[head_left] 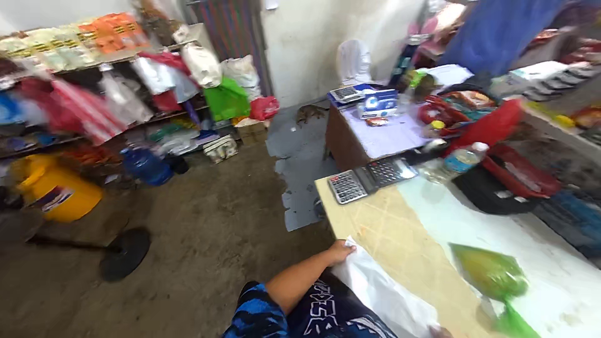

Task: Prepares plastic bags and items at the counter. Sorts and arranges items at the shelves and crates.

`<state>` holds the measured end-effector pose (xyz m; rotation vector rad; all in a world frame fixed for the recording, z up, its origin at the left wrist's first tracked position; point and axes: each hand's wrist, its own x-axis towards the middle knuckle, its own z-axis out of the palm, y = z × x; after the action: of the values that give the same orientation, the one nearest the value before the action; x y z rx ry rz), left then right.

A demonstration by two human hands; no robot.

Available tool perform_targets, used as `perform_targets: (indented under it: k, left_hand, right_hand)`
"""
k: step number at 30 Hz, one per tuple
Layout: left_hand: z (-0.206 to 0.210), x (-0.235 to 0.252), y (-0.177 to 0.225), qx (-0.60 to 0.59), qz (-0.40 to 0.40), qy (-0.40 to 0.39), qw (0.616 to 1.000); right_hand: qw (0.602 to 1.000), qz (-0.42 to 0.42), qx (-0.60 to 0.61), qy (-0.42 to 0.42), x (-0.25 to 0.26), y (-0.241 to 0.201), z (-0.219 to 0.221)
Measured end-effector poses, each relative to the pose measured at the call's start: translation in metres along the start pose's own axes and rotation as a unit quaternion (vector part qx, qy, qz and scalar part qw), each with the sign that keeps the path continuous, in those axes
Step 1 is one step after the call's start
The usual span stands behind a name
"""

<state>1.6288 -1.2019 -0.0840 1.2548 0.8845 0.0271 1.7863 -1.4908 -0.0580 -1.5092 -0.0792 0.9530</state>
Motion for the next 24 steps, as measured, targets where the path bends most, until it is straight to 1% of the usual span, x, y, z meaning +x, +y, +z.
perform_targets:
  k: [2, 5, 6, 9, 12, 16, 20, 24]
  left_hand:
    - [0.005, 0.012, 0.003, 0.087, 0.022, 0.006, 0.996]
    - [0.008, 0.023, 0.0, 0.172, 0.051, 0.0, 0.984]
    - [0.008, 0.027, -0.003, 0.188, 0.049, -0.005, 0.981]
    - [0.012, 0.039, -0.013, 0.205, 0.037, -0.008, 0.978]
    - [0.015, 0.055, -0.013, 0.243, 0.026, -0.019, 0.97]
    - [0.025, 0.079, -0.007, 0.304, 0.05, -0.052, 0.95]
    - [0.045, 0.088, 0.013, 0.334, 0.089, -0.075, 0.935]
    - [0.066, 0.098, 0.023, 0.334, 0.113, -0.097, 0.931]
  right_hand:
    - [0.998, 0.036, -0.01, 0.052, -0.003, 0.012, 0.002]
    - [0.982, 0.12, 0.054, 0.138, -0.011, 0.016, 0.016]
    - [0.975, 0.133, 0.083, 0.16, -0.013, 0.018, 0.018]
    - [0.961, 0.125, 0.143, 0.202, -0.019, 0.027, 0.019]
    - [0.954, 0.12, 0.161, 0.224, -0.025, 0.032, 0.019]
    - [0.941, 0.121, 0.18, 0.26, -0.03, 0.033, 0.02]
    - [0.917, 0.1, 0.272, 0.273, -0.023, 0.043, 0.017]
    - [0.883, 0.091, 0.353, 0.296, -0.026, 0.025, 0.028]
